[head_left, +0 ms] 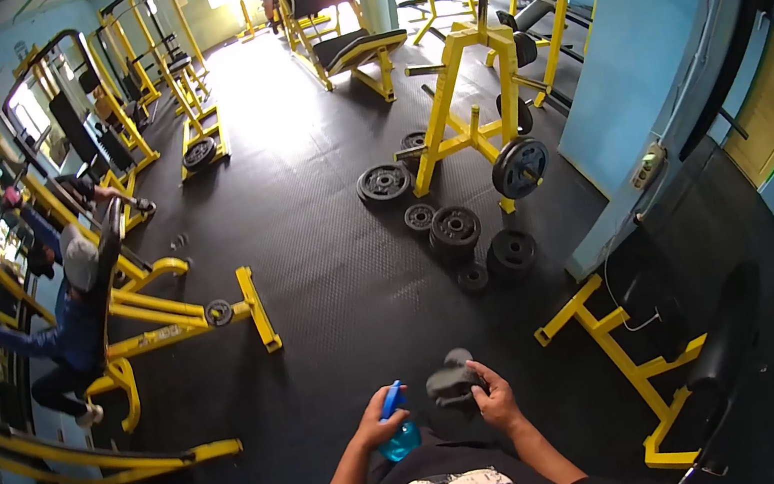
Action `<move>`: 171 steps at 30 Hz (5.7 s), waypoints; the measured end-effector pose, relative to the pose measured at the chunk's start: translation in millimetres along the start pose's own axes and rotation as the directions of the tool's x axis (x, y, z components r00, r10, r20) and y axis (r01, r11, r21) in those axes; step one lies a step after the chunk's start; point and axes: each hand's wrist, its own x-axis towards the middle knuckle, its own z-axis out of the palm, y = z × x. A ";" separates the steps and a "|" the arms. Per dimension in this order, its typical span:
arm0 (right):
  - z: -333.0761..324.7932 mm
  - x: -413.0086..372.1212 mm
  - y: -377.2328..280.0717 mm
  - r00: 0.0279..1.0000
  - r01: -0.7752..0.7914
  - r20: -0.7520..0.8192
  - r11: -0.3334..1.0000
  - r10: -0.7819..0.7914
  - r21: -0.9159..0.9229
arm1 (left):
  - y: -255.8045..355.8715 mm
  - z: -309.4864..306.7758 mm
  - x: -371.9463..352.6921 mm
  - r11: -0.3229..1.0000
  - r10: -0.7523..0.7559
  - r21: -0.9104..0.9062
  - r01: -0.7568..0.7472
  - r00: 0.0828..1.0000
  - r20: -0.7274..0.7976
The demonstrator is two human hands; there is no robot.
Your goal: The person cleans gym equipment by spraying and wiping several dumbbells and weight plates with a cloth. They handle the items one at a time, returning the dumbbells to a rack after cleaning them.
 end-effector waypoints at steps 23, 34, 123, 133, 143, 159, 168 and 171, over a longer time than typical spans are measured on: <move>53.7 578.2 9.4 0.757 0.067 0.591 0.867 0.279 -0.494 | 166.3 -213.7 434.8 0.893 0.181 0.414 -0.179 0.983 0.036; 149.8 775.0 20.1 0.662 -0.702 0.412 0.710 0.626 0.049 | 194.6 -325.3 576.6 0.971 0.099 0.226 -0.076 0.991 -0.092; 238.4 1149.0 328.7 -0.202 0.901 -0.827 0.431 0.525 0.053 | -120.1 -404.0 1466.7 0.501 -0.582 0.089 -0.861 -0.259 0.771; 242.0 1131.0 339.4 -0.350 -0.417 -0.914 0.908 -0.207 -0.045 | -278.3 -364.3 1533.2 0.464 -0.494 -0.103 -0.880 -0.354 0.794; 329.4 1114.9 306.0 0.053 -0.913 -0.881 -0.380 -0.470 0.148 | -268.8 -361.5 1535.8 0.470 -0.443 -0.167 -0.867 -0.396 0.805; 351.7 1156.3 288.4 -0.118 -0.970 -0.889 -0.141 -0.442 0.199 | -308.1 -387.0 1516.6 0.646 -0.287 -0.215 -0.732 -0.494 0.821; 393.7 1132.0 315.1 -0.303 -0.933 -0.841 -0.039 -0.448 0.357 | -336.5 -361.5 1458.9 0.648 -0.379 -0.037 -0.761 -0.364 0.851; 408.7 1120.3 326.5 -0.332 -0.922 -0.830 -0.032 -0.448 0.386 | -327.3 -355.9 1472.1 0.704 -0.169 -0.144 -0.696 -0.360 0.918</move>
